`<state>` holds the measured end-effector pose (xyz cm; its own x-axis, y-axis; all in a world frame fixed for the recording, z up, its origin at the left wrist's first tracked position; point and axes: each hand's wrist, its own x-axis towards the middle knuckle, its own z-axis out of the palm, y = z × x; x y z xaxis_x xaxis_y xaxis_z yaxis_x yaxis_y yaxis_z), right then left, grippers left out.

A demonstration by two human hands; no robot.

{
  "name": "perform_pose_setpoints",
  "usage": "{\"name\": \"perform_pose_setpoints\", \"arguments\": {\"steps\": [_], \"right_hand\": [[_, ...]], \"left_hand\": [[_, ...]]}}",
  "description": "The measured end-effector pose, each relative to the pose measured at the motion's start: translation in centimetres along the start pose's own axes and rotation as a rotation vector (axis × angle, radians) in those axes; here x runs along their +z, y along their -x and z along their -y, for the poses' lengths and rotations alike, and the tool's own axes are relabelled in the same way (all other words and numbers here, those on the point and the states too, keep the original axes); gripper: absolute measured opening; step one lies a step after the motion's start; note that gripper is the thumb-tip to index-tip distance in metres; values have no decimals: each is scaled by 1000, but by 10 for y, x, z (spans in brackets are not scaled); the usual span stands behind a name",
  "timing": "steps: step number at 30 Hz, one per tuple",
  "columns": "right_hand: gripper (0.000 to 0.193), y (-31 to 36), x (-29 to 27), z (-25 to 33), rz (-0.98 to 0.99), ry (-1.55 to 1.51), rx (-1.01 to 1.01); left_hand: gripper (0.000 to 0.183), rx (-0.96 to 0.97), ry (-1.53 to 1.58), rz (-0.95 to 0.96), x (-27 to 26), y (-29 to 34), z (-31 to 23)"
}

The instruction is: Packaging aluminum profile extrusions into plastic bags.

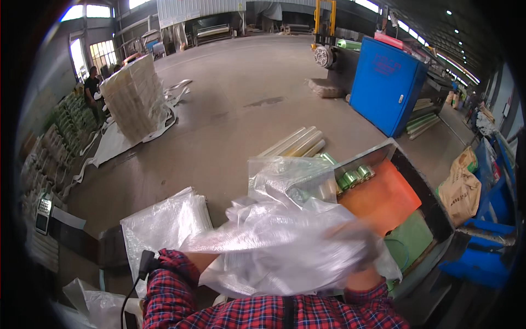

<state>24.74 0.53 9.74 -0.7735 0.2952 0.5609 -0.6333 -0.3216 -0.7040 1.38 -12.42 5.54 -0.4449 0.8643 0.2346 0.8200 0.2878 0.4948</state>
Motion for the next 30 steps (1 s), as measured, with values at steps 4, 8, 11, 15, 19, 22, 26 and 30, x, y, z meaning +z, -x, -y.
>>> {"name": "perform_pose_setpoints", "arguments": {"steps": [4, 8, 11, 15, 19, 22, 26, 30], "right_hand": [[42, -5, -158, 44, -843, 510, -276], [38, 28, -193, 13, -1086, 1729, 611], [29, 25, -215, 0, -1083, 734, -207], [27, 24, -151, 19, -1063, 786, -191], [31, 11, -96, -18, -199, 2026, -322], [46, -6, -57, -80, -431, 1104, 156], [48, -72, -2, -95, -678, 871, 173], [43, -93, -80, -102, -940, 808, 9]], "left_hand": [[46, 181, 301, 269, -78, 40, -78], [37, 143, 102, -426, -103, 11, -42], [31, -143, -293, -671, -116, -14, 146], [41, -468, 1612, -1175, -101, 12, 161], [54, -476, 2147, -571, -25, -2, 73], [48, -423, 2082, -293, -26, 11, -11], [45, 181, 417, -212, 1, 51, 26], [22, -541, 785, 364, -67, 59, -41]]}}
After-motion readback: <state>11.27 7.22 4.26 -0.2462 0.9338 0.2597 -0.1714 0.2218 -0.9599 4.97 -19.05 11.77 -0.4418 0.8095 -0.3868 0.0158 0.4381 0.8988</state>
